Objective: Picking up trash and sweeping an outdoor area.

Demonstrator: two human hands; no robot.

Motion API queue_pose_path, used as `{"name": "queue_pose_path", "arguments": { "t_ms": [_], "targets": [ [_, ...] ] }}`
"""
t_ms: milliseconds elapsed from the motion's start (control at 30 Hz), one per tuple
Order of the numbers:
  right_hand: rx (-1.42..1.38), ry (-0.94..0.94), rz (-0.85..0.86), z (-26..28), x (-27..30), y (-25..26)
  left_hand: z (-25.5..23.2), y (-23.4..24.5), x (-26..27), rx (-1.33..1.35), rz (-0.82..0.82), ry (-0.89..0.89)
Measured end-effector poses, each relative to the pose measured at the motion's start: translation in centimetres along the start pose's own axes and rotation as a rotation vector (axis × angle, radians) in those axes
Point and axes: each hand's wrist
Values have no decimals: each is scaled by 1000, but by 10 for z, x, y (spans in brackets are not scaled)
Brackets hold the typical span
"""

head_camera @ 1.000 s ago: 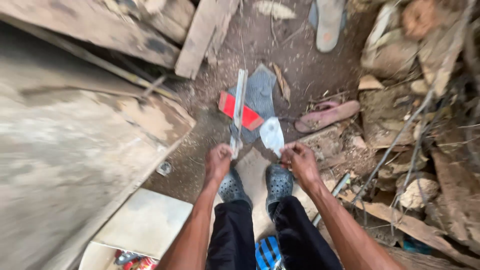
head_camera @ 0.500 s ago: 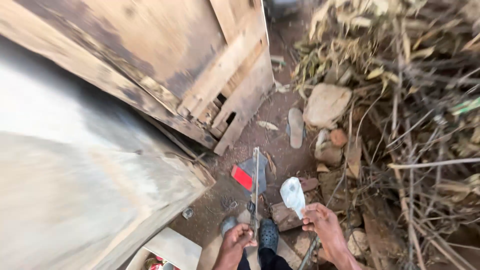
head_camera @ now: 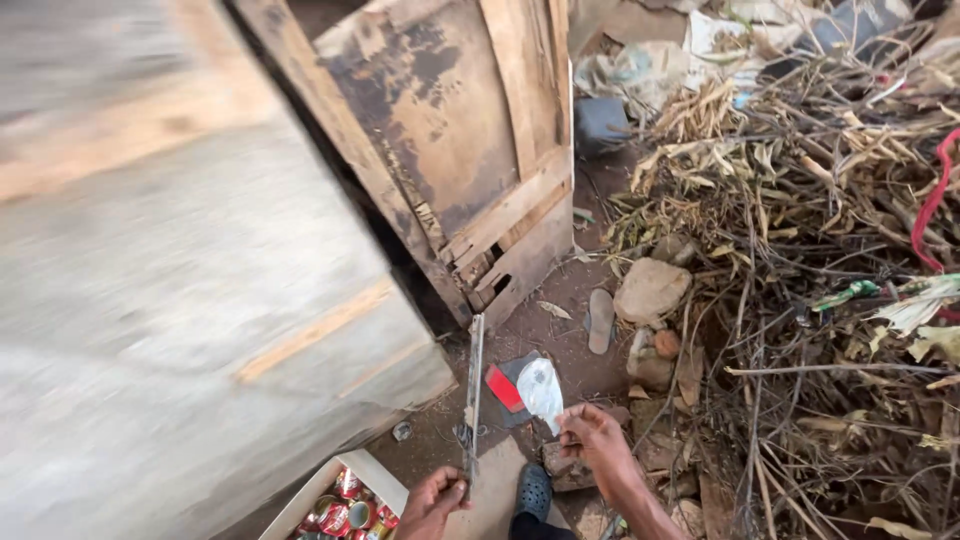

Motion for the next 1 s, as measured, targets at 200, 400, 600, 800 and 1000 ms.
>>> {"name": "queue_pose_path", "arguments": {
  "t_ms": [200, 400, 600, 800, 1000],
  "targets": [
    [91, 124, 125, -9, 49, -66, 4, 59, 75, 94, 122, 72],
    [68, 140, 213, -52, 71, -138, 27, 104, 164, 396, -60, -94],
    [129, 53, 447, -86, 68, -209, -46, 106, 303, 885, 127, -153],
    [244, 118, 651, -78, 90, -282, -41, 120, 378, 1010, -8, -400],
    [418, 99, 710, -90, 116, -337, -21, 136, 422, 1107, -269, -406]
  ]
}}
Point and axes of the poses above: each hand's wrist, its own x-axis away from the middle knuckle, its own y-axis out of the back of the hand, z = x × y, and after that the axes turned 3 degrees about x, right-handed
